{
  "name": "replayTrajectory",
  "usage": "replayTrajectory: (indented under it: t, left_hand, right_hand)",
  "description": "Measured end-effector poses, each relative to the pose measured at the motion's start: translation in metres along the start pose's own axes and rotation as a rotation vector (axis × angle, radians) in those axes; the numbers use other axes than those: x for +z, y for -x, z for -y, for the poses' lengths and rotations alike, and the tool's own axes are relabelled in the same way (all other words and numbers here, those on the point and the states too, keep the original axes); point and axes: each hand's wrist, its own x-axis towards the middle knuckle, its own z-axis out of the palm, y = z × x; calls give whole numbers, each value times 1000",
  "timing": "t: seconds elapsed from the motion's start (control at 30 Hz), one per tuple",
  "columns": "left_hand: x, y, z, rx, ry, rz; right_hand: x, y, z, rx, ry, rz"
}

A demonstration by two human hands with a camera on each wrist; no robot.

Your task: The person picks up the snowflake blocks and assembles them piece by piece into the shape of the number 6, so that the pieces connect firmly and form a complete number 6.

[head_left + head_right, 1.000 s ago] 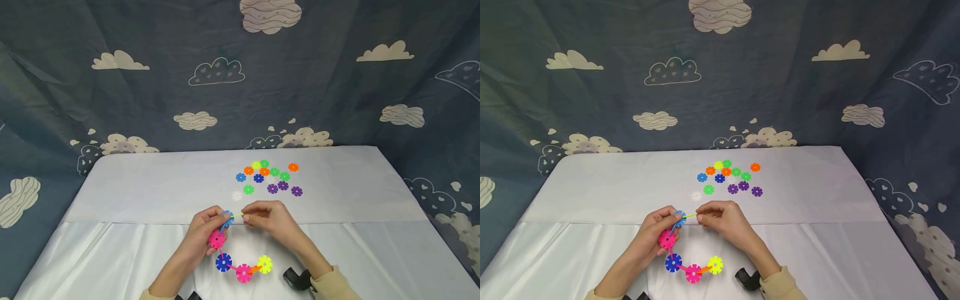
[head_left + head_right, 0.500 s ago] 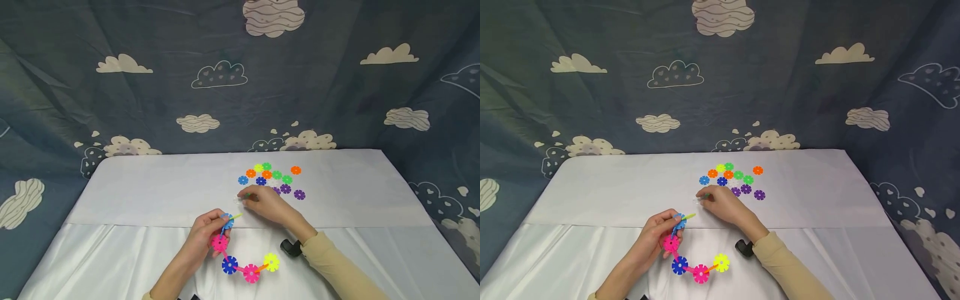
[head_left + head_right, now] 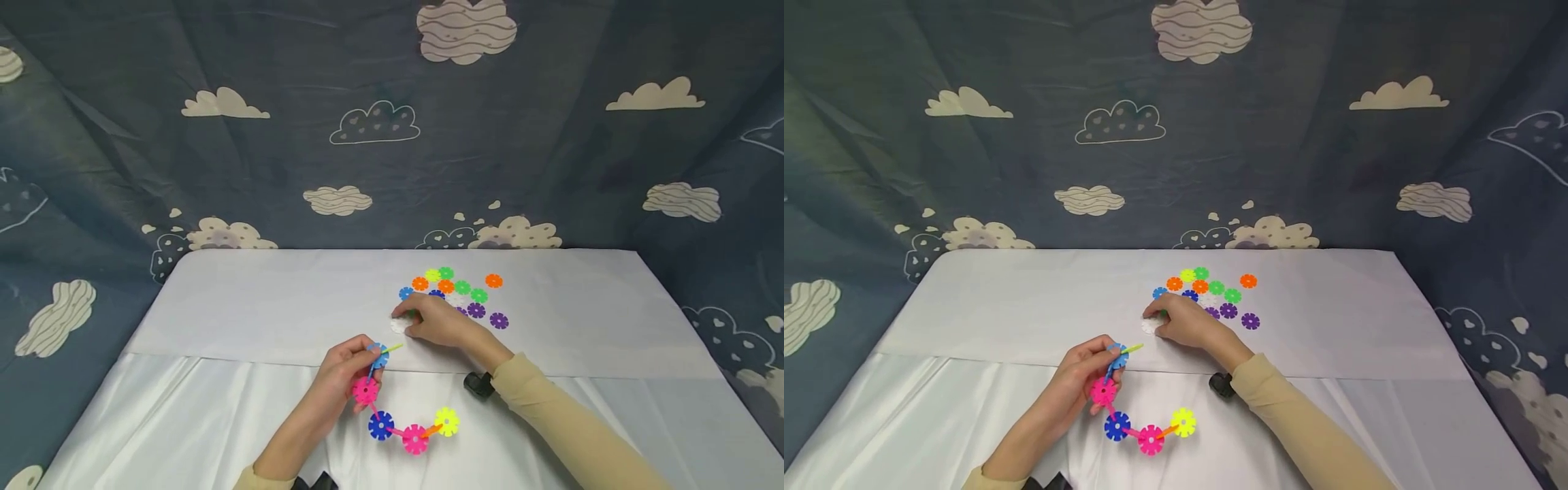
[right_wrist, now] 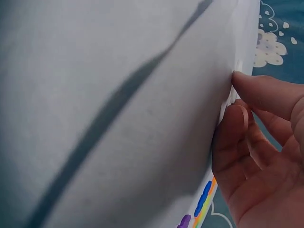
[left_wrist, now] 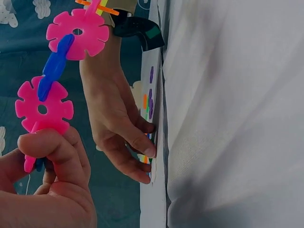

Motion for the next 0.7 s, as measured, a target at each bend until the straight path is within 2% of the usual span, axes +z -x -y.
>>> replayTrajectory:
  t: [0.13, 0.4, 0.57, 0.7]
  left_hand:
    - [-3, -2, -1, 3, 3, 0]
    - [-7, 0, -4, 3, -5, -9]
    - [-7, 0, -6, 10, -16, -12]
    - [-7, 1, -8, 8, -19, -22]
  right_hand:
    - [1, -2, -1, 7, -2, 9]
    - [3, -3, 0, 6, 62, 45]
    - [2, 2, 6, 37, 32, 20]
    - [1, 14, 12, 49, -18, 3]
